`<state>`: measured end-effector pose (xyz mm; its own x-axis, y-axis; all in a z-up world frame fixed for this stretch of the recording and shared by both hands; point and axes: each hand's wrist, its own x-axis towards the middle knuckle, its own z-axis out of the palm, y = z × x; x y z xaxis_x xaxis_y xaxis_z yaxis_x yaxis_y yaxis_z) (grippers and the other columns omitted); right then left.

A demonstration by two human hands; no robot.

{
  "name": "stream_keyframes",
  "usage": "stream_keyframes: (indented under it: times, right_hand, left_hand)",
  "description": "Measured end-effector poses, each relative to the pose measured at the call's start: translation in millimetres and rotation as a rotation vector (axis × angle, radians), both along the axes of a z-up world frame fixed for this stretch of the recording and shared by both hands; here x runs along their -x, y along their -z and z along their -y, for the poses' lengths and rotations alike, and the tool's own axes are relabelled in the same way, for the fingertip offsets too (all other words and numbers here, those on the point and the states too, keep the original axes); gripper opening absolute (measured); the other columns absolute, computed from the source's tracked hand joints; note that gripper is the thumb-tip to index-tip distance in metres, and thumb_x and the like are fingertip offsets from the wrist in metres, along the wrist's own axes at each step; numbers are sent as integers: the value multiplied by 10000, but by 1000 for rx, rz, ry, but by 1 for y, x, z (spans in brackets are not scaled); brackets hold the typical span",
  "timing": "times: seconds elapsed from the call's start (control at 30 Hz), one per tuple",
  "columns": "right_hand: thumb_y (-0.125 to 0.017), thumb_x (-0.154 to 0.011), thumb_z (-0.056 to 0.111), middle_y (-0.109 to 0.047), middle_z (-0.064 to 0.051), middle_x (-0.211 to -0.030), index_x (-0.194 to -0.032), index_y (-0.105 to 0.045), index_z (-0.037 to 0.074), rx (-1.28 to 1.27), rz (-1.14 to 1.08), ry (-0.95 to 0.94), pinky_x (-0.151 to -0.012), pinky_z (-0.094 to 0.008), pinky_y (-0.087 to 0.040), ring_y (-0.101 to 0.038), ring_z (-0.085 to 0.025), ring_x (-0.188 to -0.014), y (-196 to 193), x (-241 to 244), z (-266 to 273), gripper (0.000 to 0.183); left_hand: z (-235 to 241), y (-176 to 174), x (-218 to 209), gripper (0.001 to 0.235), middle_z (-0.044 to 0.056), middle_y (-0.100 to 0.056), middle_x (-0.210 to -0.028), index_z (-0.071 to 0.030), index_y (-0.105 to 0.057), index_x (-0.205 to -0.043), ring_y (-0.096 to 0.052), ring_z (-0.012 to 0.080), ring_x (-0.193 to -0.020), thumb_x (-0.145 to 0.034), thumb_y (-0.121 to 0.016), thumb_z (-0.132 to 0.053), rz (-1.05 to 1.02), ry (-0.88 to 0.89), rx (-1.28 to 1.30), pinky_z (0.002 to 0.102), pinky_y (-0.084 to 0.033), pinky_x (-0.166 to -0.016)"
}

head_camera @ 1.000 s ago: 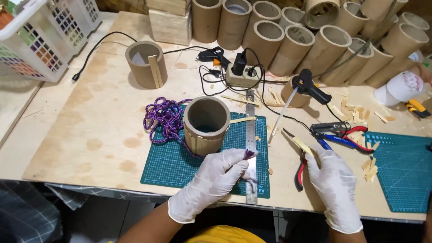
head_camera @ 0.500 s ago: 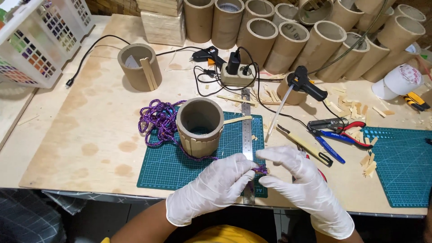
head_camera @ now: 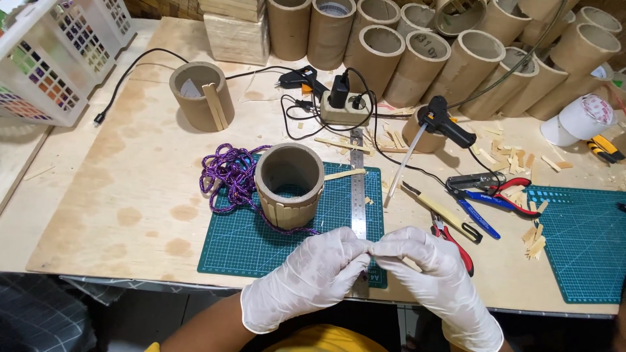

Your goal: Attaching a purple decorative rope to a cardboard tube using a hot glue gun to decorate it.

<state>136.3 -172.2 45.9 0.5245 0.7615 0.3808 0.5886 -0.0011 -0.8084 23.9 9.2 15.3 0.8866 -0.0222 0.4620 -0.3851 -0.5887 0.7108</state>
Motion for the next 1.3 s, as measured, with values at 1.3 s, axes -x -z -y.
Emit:
stream_keyframes:
  times: [1.3]
  right_hand:
    - [-860, -737, -22, -781, -139, -821, -845, -792, 3, -272, -509, -138, -713, -367, -675, -760, -252, -737, 21, -17, -32, 130]
  left_hand:
    - [-89, -57, 18, 202, 38, -771, -1055, -128, -701, -1222, -773, 220, -847, -1030, -662, -175, 245, 61, -79, 349, -553, -672]
